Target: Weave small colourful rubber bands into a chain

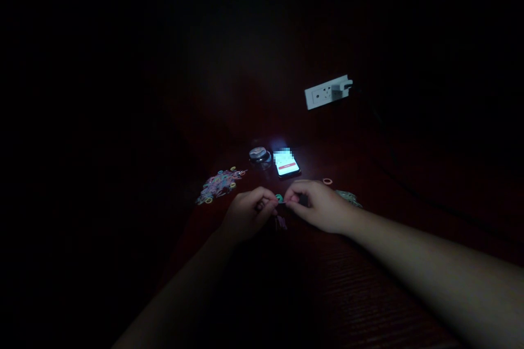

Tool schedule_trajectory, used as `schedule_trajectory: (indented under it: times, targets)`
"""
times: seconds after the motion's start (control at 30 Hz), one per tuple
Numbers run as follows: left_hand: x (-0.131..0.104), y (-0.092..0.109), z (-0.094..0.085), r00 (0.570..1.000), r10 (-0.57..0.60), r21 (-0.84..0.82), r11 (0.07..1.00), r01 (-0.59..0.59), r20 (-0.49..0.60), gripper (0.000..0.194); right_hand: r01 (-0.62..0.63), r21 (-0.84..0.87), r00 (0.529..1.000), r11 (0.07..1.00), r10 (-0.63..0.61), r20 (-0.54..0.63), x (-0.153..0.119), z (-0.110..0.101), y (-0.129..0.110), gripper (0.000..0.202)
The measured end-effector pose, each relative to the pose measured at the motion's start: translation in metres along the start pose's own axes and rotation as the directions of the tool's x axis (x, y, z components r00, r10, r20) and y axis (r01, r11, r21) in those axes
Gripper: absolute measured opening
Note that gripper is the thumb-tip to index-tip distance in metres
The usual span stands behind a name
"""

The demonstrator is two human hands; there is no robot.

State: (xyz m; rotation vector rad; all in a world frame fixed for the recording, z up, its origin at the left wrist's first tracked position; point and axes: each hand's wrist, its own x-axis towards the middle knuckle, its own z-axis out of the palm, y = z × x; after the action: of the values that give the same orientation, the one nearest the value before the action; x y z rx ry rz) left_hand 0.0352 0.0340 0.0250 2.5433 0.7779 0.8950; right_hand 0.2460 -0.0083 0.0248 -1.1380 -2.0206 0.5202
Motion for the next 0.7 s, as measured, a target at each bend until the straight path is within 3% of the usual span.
schedule_trajectory:
  times: [0.17, 0.5, 0.7]
  targets:
    - [0.0004, -0.0010, 0.0013, 1.000, -0.005, -0.026, 1.000, 0.006, 0.019, 0.017, 0.017, -0.010, 0.999, 1.000, -0.018, -0.034, 0.0008, 0.0017, 0.0016, 0.013]
    - [0.0005, 0.0006, 0.0005, 0.999, -0.033, -0.057, 0.998, 0.036, 0.039, 0.015, 0.018, 0.015, 1.000, 1.000, -0.018, 0.004, 0.0001, 0.0021, 0.0023, 0.015]
    - [-0.0001, 0.0011, 0.0002, 0.999, 0.031, -0.027, 0.999, -0.030, 0.029, 0.014, 0.017, 0.001, 1.000, 1.000, -0.017, -0.001, 0.0008, 0.0017, 0.0023, 0.015]
